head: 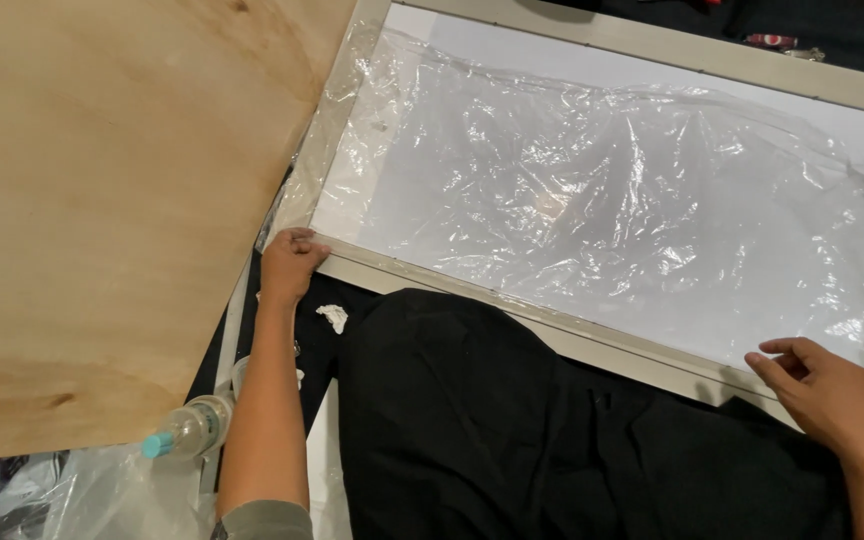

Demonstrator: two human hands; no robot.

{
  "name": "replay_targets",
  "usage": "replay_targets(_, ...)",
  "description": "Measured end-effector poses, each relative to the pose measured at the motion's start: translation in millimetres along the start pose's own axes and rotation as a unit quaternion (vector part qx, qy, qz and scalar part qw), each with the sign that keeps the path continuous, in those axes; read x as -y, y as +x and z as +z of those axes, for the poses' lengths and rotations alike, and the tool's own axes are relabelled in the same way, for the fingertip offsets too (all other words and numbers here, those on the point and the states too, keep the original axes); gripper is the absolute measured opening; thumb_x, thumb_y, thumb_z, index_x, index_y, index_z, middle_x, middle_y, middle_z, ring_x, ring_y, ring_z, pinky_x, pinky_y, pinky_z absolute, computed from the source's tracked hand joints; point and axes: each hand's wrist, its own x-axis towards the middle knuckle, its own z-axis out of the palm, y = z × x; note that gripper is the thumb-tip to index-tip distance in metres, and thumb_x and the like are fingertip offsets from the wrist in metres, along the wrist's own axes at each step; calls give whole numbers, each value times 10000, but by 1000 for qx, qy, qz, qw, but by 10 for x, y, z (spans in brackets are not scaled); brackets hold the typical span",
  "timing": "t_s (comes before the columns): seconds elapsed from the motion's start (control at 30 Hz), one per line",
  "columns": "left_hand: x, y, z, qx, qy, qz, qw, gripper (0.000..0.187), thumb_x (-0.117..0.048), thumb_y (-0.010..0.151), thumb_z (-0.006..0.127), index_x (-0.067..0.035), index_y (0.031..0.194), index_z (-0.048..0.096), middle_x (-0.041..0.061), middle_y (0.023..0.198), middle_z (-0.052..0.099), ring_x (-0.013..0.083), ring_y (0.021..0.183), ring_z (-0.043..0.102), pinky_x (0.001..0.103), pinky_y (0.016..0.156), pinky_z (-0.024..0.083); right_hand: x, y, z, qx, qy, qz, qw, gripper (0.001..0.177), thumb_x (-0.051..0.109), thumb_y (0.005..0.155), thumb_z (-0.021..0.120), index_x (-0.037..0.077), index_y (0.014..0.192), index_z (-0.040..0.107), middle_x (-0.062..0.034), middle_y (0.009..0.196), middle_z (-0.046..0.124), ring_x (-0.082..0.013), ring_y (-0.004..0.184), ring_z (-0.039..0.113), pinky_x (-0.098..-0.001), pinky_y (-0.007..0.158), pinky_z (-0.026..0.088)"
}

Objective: Placing a protective plastic sheet over a picture frame and smoothing it out by hand.

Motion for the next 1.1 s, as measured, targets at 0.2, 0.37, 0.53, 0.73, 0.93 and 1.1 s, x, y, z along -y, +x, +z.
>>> replay_targets(0.2,178,215,-90,-29,230,15,973,657,-307,696,943,108,1110,647,201,876,704,310,753,688,383,743,559,-39,-43,-98,-8,94,-8,996,405,350,937,729,28,1180,769,-156,823,743,-272,732,674,-353,696,526)
replay_targets(0.37,81,192,-180,-18,283,12,959,753,-425,717,957,170,1096,694,284,935,720,396,747,684,463,688,570,-132,69,23,-21,142,-13,989,387,324,901,725,19,1138,754,-125,817,726,-249,731,653,-341,717,523)
replay_targets(0.53,-711,-26,99,60,624,-101,773,832,-774,919,628,26,962,856,191,918,821,356,783,759,417,621,568,-138,140,88,-17,113,-71,991,286,150,832,676,115,1100,771,-74,893,765,-272,776,684,-374,760,541)
replay_targets(0.73,-1992,-1505,1481,266,342,125,893,454,-364,874,759,-80,1222,693,220,999,737,440,1040,699,513,849,553,-134,372,261,51,-43,-78,995,412,187,820,719,183,1232,728,-100,1176,703,-352,1103,706,-497,902,580)
replay_targets(0.93,-1351,-2133,2898,304,374,465,743,596,-238,901,753,-84,1448,574,259,1416,556,425,1334,520,534,1039,444,-21,279,184,67,-67,-106,990,202,169,866,718,120,1056,767,-136,1123,664,-361,1061,708,-467,863,588)
replay_targets(1.1,-1287,-2334,2924,347,419,441,713,628,-342,959,685,-72,1499,511,274,1519,476,432,1447,400,596,1194,246,-71,281,219,79,-53,-100,990,197,223,879,672,143,998,807,-149,1079,700,-364,1052,716,-457,863,590)
